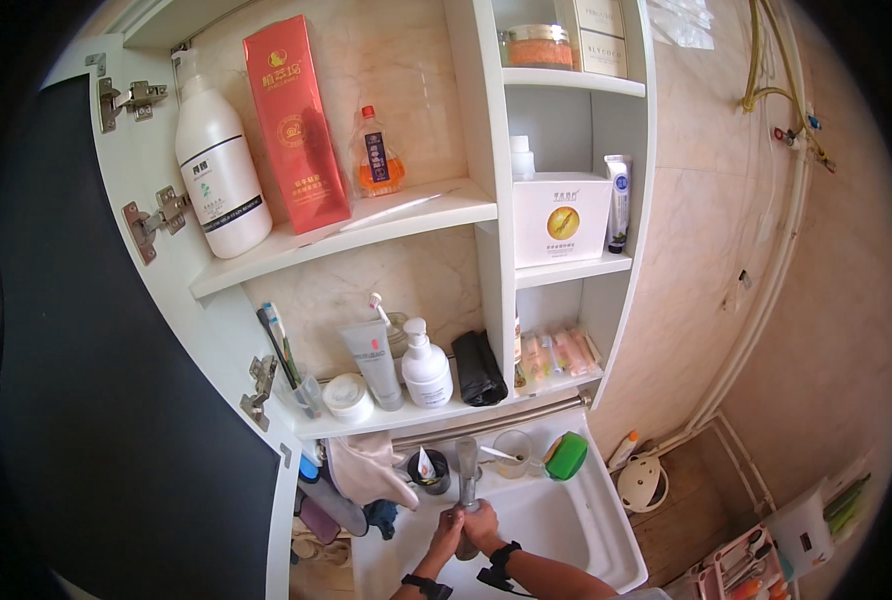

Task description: The person wipes a window sill with a cloth and then washes the cloth under a running faucet in a bathroom sink, wringing it out by hand.

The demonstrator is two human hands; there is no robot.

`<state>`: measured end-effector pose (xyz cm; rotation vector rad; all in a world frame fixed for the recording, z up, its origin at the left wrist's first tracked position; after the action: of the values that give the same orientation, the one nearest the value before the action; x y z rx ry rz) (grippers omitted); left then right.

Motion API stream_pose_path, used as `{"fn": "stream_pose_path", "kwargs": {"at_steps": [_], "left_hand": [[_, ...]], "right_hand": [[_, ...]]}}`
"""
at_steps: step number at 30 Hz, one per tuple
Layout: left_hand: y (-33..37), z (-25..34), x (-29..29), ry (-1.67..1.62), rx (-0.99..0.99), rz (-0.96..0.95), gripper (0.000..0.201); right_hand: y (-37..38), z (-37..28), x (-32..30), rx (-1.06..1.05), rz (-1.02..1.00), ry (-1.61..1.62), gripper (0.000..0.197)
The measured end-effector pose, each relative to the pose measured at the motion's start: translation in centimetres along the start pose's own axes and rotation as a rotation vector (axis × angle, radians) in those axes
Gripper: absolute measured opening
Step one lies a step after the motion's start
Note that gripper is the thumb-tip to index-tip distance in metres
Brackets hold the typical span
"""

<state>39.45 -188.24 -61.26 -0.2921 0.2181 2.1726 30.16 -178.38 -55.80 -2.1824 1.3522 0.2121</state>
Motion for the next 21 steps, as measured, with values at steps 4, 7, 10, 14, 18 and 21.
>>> {"fn": "stream_pose_path", "kwargs": {"at_steps": [4, 7, 10, 14, 18, 21], "left_hand": [[0.4, -0.3, 1.2, -0.349, 0.003, -0.067, 0.086], [-0.3, 0.7, 2.4, -0.139, -0.014, -0.329, 0.116], [0.2, -2.6, 2.2, -0.208, -0.165, -0.213, 0.112], [1.5, 4.2, 1.7, -0.072, 0.035, -0.120, 0.092], [1.4, 2.4, 0.4, 0.225, -0.167, 0.005, 0.085], [1.8, 1.4, 0.4, 0.213, -0.111, -0.032, 0.086]], "right_hand": [[4.7, 3.6, 0.1, -0.034, -0.076, 0.245, 0.051], [5.2, 3.5, 1.7, -0.024, -0.290, 0.416, 0.063], [3.6, 2.1, 3.7, 0.012, -0.444, 0.379, 0.087], [4.5, 3.2, 2.1, 0.027, -0.195, 0.215, 0.098], [4.5, 2.0, 1.2, 0.004, -0.047, 0.121, 0.093], [3.0, 0.9, 0.2, 0.016, -0.054, 0.120, 0.090]]}}
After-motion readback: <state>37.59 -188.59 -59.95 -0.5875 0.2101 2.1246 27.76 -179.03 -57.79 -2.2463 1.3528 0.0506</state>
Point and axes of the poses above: each hand's wrist, its own y-axis towards the middle knuckle, its own x-axis out of the palm, z = x × y, the point moved 9 cm from there along y, towards the middle knuckle, and after that the axes turned 10 degrees about x, right-handed, at the moved point
